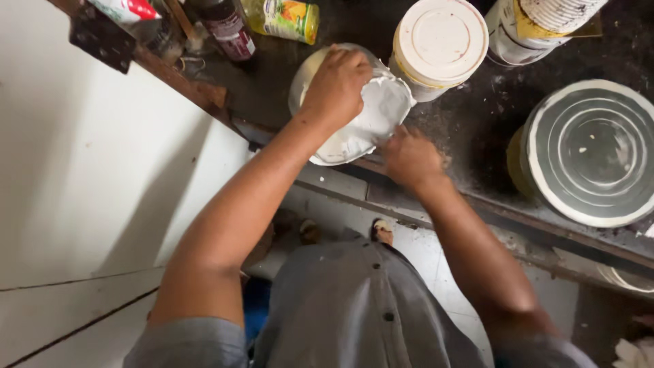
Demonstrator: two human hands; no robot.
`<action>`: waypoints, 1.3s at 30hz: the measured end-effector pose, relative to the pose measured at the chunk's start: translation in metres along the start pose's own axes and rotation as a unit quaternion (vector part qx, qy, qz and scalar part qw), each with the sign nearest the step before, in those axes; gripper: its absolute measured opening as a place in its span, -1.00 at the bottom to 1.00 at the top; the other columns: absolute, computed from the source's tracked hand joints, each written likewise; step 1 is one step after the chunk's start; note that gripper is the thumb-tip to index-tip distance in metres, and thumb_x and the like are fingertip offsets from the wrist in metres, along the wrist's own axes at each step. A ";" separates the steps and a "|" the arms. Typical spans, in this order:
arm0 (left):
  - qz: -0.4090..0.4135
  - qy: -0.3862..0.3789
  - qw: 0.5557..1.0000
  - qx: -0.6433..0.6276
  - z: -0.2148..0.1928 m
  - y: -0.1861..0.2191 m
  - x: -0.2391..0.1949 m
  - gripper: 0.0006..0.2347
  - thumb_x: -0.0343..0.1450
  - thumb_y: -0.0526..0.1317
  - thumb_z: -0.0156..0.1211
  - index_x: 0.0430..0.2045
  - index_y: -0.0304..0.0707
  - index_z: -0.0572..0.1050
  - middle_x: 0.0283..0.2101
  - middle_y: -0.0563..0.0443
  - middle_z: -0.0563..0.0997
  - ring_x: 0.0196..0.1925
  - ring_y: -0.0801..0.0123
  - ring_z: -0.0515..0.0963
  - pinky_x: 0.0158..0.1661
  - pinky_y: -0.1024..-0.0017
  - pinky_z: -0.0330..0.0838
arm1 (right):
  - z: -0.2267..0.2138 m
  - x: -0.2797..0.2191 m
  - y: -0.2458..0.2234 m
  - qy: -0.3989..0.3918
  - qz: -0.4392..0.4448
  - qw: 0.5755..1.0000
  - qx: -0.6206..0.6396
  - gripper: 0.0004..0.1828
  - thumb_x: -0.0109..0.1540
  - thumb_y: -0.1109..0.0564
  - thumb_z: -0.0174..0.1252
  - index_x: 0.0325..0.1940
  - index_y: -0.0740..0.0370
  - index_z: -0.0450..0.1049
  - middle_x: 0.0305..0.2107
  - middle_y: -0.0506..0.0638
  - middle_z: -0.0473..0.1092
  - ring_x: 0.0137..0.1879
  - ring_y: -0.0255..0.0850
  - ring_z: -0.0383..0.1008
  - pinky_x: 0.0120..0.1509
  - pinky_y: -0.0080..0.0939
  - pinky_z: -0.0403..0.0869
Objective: The person glazes a chocolate cake with dark chocolate syrup, then makes a pastry flower using white and pink frosting and places it on the cake.
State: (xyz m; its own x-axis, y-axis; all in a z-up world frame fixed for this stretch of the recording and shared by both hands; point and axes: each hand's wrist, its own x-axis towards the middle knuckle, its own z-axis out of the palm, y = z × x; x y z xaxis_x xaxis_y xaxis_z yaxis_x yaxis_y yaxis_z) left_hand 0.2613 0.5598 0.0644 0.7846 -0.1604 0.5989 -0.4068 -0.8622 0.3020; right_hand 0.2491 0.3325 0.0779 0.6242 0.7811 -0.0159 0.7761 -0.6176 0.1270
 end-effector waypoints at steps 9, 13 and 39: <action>-0.059 0.030 0.996 -0.051 -0.004 -0.001 0.010 -0.88 0.14 -0.48 0.13 -0.54 -0.34 0.54 -0.25 -0.10 0.52 -0.04 -0.03 0.51 -0.04 0.17 0.45 | 0.130 -0.013 0.017 -0.052 0.062 0.841 0.535 -0.59 0.23 0.10 0.20 0.18 0.07 0.55 -0.28 0.13 0.58 -0.30 -0.02 0.62 -0.26 -0.04 0.59; -0.086 0.022 0.996 -0.032 -0.002 -0.004 0.017 -0.90 0.15 -0.46 0.17 -0.57 -0.33 0.57 -0.27 -0.11 0.52 -0.08 -0.04 0.50 -0.06 0.13 0.44 | 0.165 -0.031 0.012 -0.131 0.105 0.680 0.713 -0.64 0.28 0.14 0.14 0.15 0.21 0.57 -0.35 0.08 0.55 -0.36 -0.16 0.56 -0.31 -0.15 0.53; -0.128 0.032 0.991 0.006 0.000 0.009 0.020 -0.89 0.16 -0.43 0.18 -0.54 -0.30 0.58 -0.24 -0.11 0.51 -0.06 -0.05 0.46 -0.03 0.14 0.40 | 0.116 -0.025 0.062 0.053 -0.062 0.963 0.256 -0.57 0.17 0.15 0.17 0.15 0.04 0.57 0.01 0.18 0.49 -0.01 0.10 0.54 0.05 0.02 0.54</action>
State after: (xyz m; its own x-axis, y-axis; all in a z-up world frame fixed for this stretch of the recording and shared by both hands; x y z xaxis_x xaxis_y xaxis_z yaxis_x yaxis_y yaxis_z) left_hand 0.2736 0.5486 0.0789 0.8304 0.0951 0.5491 -0.1914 -0.8767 0.4413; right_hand 0.2921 0.2639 -0.0284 0.5330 0.8395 0.1053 0.8028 -0.4625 -0.3763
